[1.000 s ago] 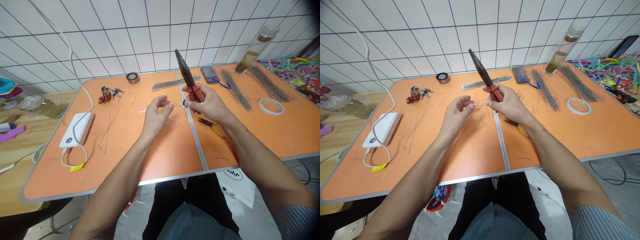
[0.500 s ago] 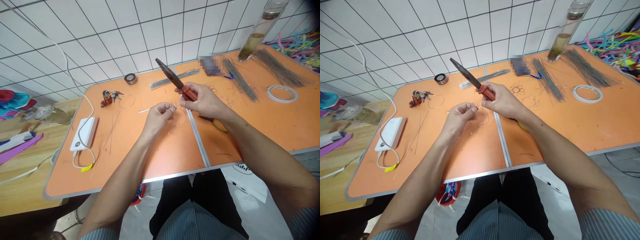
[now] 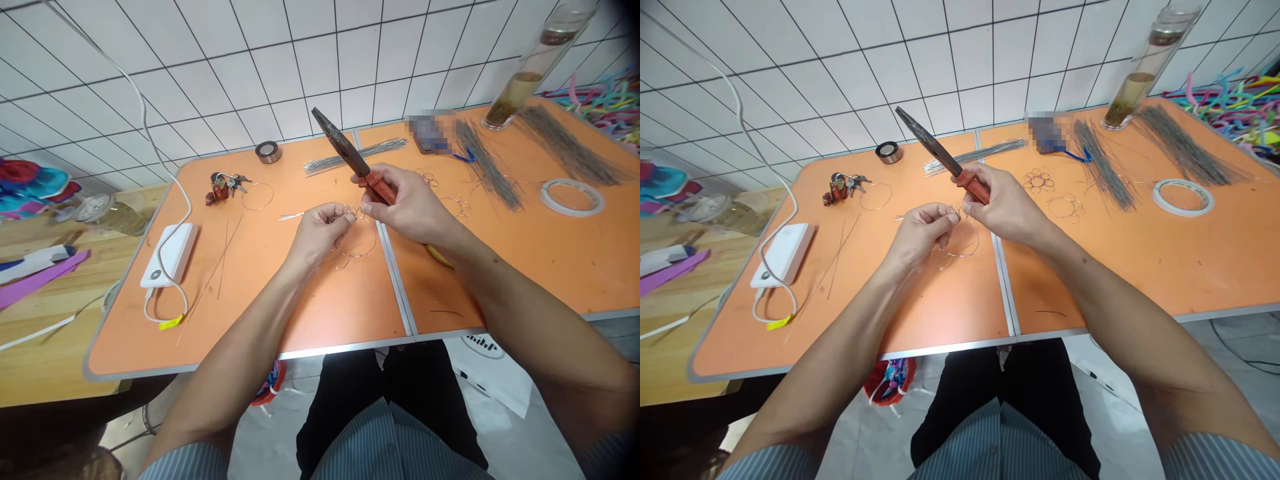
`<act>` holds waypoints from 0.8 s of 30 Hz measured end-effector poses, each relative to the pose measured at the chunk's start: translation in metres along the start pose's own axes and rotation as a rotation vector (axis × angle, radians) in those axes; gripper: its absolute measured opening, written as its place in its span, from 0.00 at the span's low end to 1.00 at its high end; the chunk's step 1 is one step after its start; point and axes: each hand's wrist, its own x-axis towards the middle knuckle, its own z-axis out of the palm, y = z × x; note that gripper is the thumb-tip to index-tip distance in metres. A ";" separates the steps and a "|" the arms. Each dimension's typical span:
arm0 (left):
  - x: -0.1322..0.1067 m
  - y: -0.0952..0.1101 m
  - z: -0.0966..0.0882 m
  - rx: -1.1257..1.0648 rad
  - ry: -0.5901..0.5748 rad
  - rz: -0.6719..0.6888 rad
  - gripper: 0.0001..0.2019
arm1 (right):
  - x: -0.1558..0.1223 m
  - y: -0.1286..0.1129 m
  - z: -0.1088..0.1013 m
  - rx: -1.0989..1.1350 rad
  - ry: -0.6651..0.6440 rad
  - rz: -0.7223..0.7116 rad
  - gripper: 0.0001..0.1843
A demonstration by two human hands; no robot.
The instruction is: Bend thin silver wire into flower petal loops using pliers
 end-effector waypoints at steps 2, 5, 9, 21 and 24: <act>-0.001 0.000 0.001 0.006 -0.008 0.004 0.11 | 0.000 0.001 0.000 -0.002 -0.010 0.021 0.16; -0.002 0.001 0.003 0.008 -0.016 0.014 0.12 | 0.000 0.002 -0.001 -0.002 -0.020 0.034 0.17; -0.002 0.002 0.004 -0.005 -0.026 0.009 0.12 | 0.001 0.002 -0.003 -0.015 -0.026 0.060 0.17; -0.003 0.010 -0.003 -0.023 -0.089 -0.104 0.21 | 0.001 -0.005 -0.002 -0.023 -0.057 0.121 0.13; 0.001 0.008 -0.008 -0.083 -0.070 -0.084 0.21 | -0.001 -0.010 -0.003 0.036 -0.031 0.150 0.10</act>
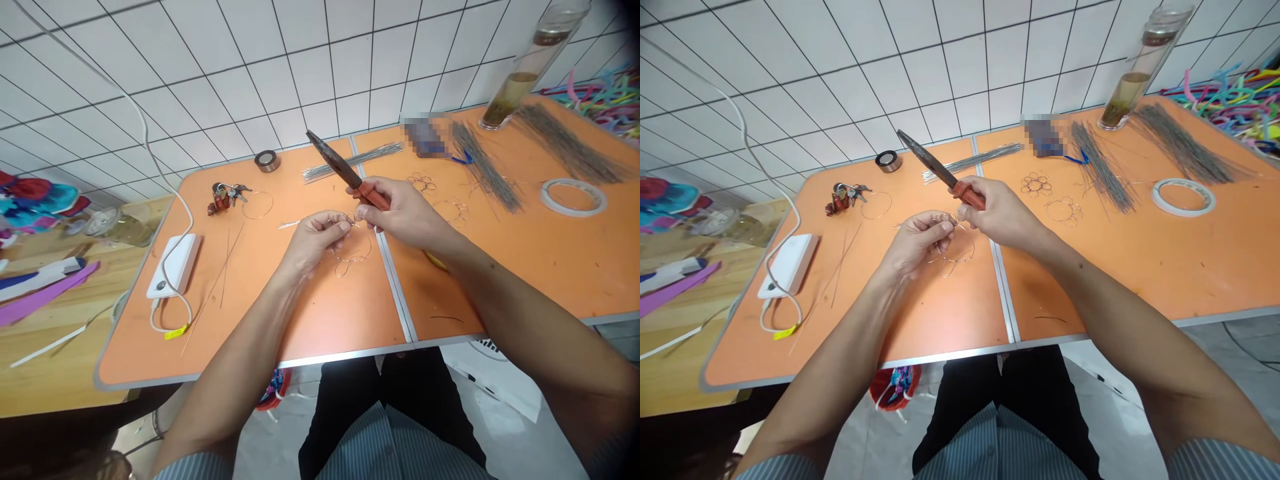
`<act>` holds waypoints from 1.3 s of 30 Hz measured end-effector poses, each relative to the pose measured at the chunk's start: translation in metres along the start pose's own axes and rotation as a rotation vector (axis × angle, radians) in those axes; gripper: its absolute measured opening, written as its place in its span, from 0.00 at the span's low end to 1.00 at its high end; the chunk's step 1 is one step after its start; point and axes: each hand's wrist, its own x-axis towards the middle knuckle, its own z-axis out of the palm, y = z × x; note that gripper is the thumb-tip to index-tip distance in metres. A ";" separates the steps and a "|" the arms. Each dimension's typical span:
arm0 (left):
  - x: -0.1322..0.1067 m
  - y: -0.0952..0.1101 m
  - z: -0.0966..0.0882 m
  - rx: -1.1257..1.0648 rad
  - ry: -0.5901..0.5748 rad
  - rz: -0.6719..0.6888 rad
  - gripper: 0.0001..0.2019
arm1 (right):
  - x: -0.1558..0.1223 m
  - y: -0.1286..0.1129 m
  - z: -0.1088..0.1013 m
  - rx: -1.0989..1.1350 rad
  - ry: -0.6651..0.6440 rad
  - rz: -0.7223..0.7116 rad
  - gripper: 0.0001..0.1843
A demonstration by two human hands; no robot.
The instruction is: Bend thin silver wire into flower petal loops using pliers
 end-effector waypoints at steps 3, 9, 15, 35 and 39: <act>0.005 0.000 -0.009 -0.108 -0.004 0.037 0.18 | -0.003 -0.004 -0.002 0.119 -0.011 0.091 0.08; 0.009 0.010 -0.025 -0.181 0.030 0.131 0.18 | -0.004 -0.002 -0.007 0.192 -0.083 0.198 0.08; 0.009 0.020 -0.027 -0.179 0.047 0.176 0.21 | -0.004 0.004 -0.006 0.068 -0.162 0.168 0.16; 0.007 0.020 -0.033 -0.211 0.017 0.251 0.20 | -0.010 -0.002 0.000 0.022 -0.269 0.146 0.09; 0.006 0.020 -0.035 -0.202 0.032 0.279 0.21 | -0.010 0.010 0.000 0.041 -0.298 0.131 0.11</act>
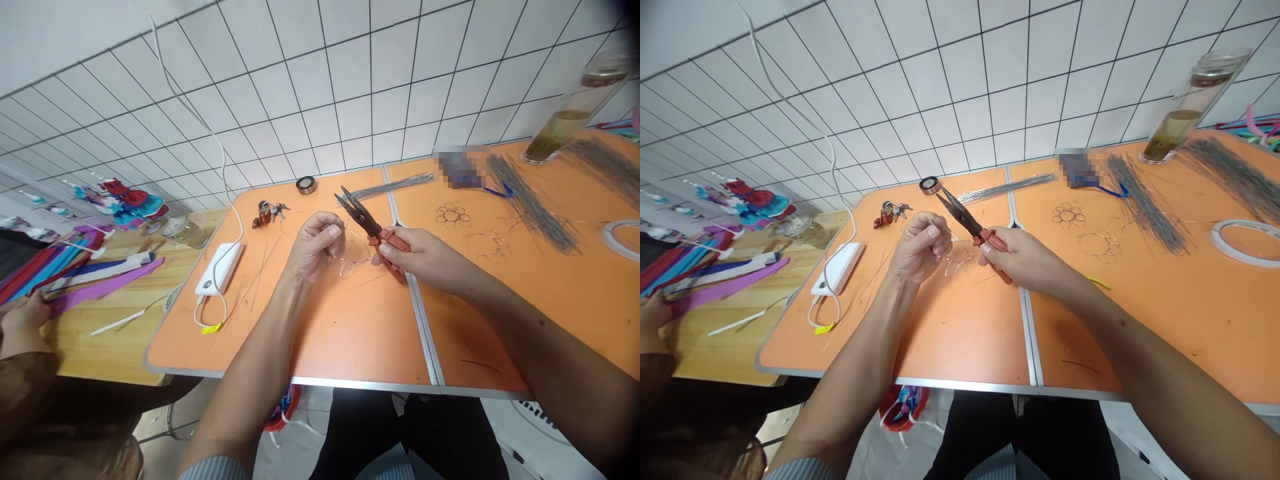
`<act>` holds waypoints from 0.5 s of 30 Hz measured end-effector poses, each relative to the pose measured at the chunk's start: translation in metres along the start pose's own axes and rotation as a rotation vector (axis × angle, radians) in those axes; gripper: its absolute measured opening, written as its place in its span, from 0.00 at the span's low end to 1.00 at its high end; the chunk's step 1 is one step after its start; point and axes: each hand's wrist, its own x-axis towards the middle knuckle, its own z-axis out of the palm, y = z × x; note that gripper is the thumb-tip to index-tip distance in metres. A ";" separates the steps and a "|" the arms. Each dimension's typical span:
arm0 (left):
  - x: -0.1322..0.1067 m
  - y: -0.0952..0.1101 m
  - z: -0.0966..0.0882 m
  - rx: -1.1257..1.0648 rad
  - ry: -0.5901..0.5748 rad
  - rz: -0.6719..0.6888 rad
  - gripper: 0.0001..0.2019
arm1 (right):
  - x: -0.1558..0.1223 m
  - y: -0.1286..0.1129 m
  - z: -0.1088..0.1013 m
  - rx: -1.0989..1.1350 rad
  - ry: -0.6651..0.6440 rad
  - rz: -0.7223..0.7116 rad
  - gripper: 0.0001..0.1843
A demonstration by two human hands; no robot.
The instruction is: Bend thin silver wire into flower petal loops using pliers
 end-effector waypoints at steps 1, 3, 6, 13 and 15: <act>0.000 0.000 0.000 0.002 -0.001 0.002 0.22 | 0.000 0.002 0.000 0.018 -0.005 -0.015 0.12; 0.000 0.000 -0.001 0.000 -0.006 0.007 0.22 | 0.000 0.004 0.000 0.050 -0.011 -0.040 0.13; 0.000 0.001 -0.003 -0.022 -0.022 0.010 0.21 | -0.001 -0.002 0.001 0.049 -0.016 -0.033 0.13; 0.000 0.004 -0.001 -0.026 -0.011 0.001 0.21 | -0.003 -0.016 0.001 0.032 -0.029 0.009 0.15; -0.001 0.006 0.000 -0.025 -0.010 -0.016 0.22 | -0.001 -0.013 -0.001 0.051 -0.045 0.007 0.17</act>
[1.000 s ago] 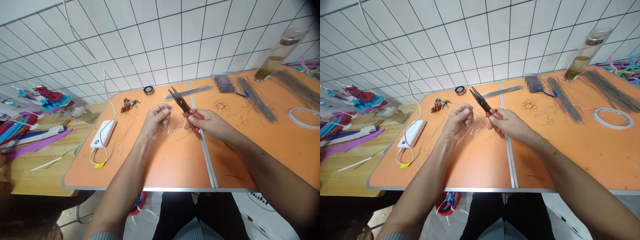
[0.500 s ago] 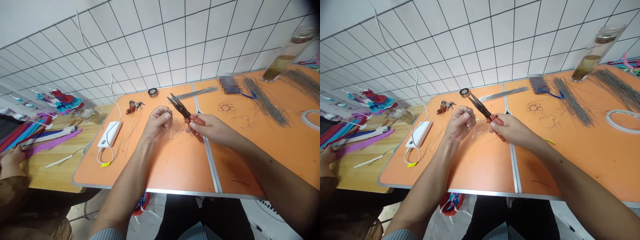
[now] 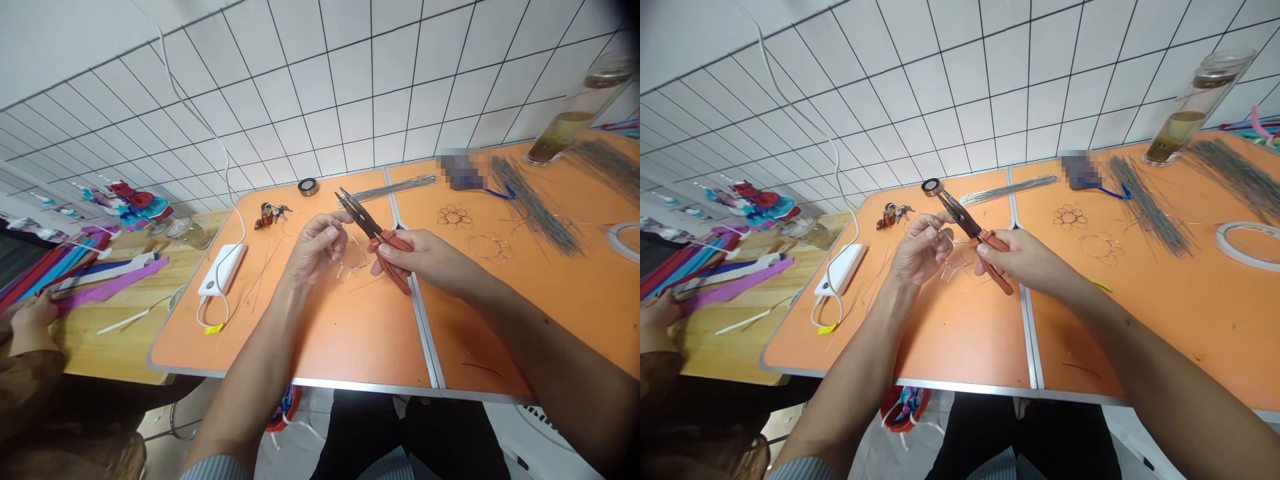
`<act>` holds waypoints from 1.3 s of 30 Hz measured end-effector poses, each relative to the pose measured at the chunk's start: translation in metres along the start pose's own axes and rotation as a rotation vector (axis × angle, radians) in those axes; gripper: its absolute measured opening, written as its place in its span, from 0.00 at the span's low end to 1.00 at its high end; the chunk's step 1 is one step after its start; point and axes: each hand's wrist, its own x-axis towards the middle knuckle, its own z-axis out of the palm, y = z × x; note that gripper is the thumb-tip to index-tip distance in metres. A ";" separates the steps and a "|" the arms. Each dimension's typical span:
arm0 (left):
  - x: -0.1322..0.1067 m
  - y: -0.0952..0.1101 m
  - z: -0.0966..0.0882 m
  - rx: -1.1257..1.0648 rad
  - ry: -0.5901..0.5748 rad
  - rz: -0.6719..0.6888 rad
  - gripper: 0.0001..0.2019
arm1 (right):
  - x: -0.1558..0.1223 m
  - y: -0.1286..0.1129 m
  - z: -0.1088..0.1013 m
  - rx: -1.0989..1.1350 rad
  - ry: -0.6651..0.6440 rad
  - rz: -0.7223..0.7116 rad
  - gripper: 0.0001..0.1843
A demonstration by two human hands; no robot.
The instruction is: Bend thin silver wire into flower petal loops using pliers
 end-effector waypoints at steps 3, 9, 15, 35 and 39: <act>-0.003 0.002 0.002 -0.005 -0.026 -0.052 0.23 | 0.004 0.007 -0.003 0.094 -0.059 0.037 0.23; -0.008 0.001 0.000 -0.045 -0.144 -0.082 0.20 | 0.008 0.016 0.003 0.387 -0.305 0.187 0.30; -0.001 -0.004 -0.005 -0.052 -0.046 -0.061 0.20 | 0.009 0.017 0.013 0.440 -0.193 0.179 0.28; 0.004 -0.003 -0.011 -0.109 0.032 0.022 0.15 | 0.003 0.005 0.017 -0.049 0.058 0.087 0.19; 0.006 -0.001 -0.013 -0.089 0.083 0.031 0.18 | 0.003 0.004 0.016 -0.016 0.033 0.065 0.20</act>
